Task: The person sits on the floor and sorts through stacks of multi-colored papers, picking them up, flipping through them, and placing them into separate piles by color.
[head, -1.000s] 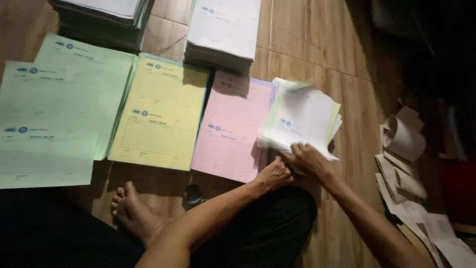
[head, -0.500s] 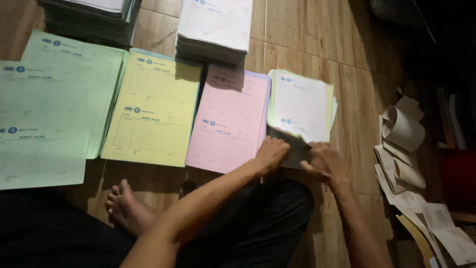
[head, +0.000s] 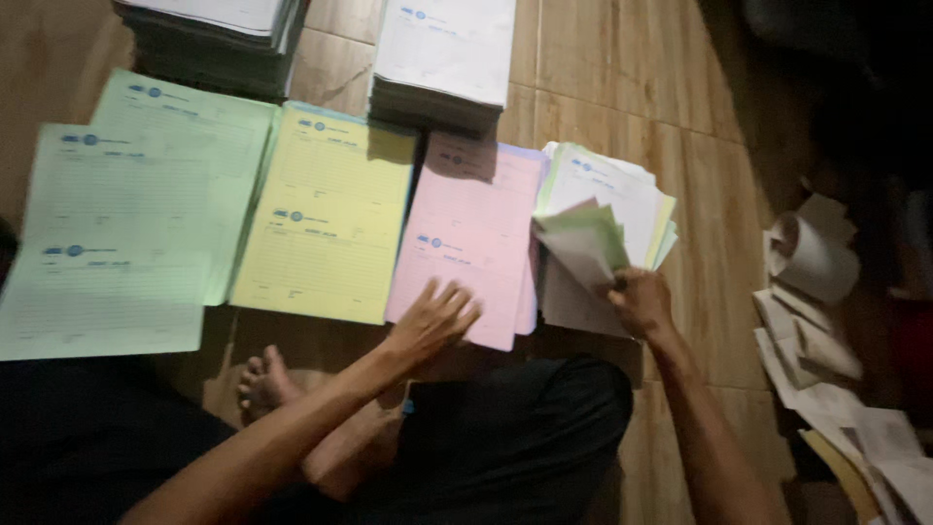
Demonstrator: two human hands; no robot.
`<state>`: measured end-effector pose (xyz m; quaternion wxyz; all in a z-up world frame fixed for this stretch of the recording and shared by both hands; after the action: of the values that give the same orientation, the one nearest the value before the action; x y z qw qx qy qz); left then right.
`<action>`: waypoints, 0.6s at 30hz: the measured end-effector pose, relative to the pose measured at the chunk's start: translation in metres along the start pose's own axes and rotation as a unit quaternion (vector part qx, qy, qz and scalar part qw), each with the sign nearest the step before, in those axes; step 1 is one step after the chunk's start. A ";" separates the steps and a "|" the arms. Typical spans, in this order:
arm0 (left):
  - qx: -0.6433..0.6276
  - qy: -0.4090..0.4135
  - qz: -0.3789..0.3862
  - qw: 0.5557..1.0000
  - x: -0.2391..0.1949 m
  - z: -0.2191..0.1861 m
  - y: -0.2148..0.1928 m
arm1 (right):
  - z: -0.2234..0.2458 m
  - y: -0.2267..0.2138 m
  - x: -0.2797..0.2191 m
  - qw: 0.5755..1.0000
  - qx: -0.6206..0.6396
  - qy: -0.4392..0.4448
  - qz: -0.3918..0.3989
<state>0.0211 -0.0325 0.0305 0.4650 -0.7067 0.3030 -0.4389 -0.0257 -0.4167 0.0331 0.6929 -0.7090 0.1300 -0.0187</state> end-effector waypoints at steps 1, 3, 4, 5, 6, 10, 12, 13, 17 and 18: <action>0.079 0.023 -0.005 0.997 -0.022 0.005 0.000 | 0.010 -0.007 0.009 1.000 0.001 -0.003 0.000; 0.158 0.045 -0.007 0.986 -0.053 0.015 -0.003 | 0.038 -0.018 0.024 1.000 0.005 -0.008 0.000; 0.194 0.061 -0.009 0.979 -0.059 0.017 -0.004 | 0.057 -0.028 0.031 0.996 0.061 -0.053 -0.031; 0.229 0.077 -0.011 0.970 -0.065 0.019 -0.004 | 0.076 -0.038 0.036 0.986 0.117 -0.098 -0.062; 0.229 0.077 -0.013 0.970 -0.065 0.021 -0.001 | 0.097 -0.042 0.038 0.986 0.115 -0.098 -0.064; 0.234 0.095 -0.025 0.967 -0.061 0.026 -0.001 | 0.182 -0.068 0.040 0.976 0.040 -0.154 -0.150; 0.216 0.096 -0.030 0.971 -0.057 0.027 -0.003 | 0.217 -0.070 0.031 0.967 -0.027 -0.185 -0.171; 0.196 0.104 -0.043 0.974 -0.056 0.027 -0.004 | 0.235 -0.065 0.024 0.953 -0.099 -0.221 -0.182; 0.145 0.127 -0.063 0.979 -0.059 0.030 -0.010 | 0.285 -0.042 -0.025 0.887 -0.184 -0.386 -0.172; 0.145 0.123 -0.064 0.980 -0.060 0.031 -0.013 | 0.288 -0.029 -0.026 0.886 -0.185 -0.390 -0.172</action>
<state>0.0230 0.0351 0.0166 0.4927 -0.5900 0.2449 -0.5908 0.0137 -0.1298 0.0546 0.5299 -0.7857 -0.2735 0.1645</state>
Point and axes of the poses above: each hand's wrist, its own x-axis towards the middle knuckle, its own y-axis out of the palm, z = x × y, the point moved 4 cm from there along x, towards the middle knuckle, and after that the axes turned 1 degree about -y, right-handed, at the moved point
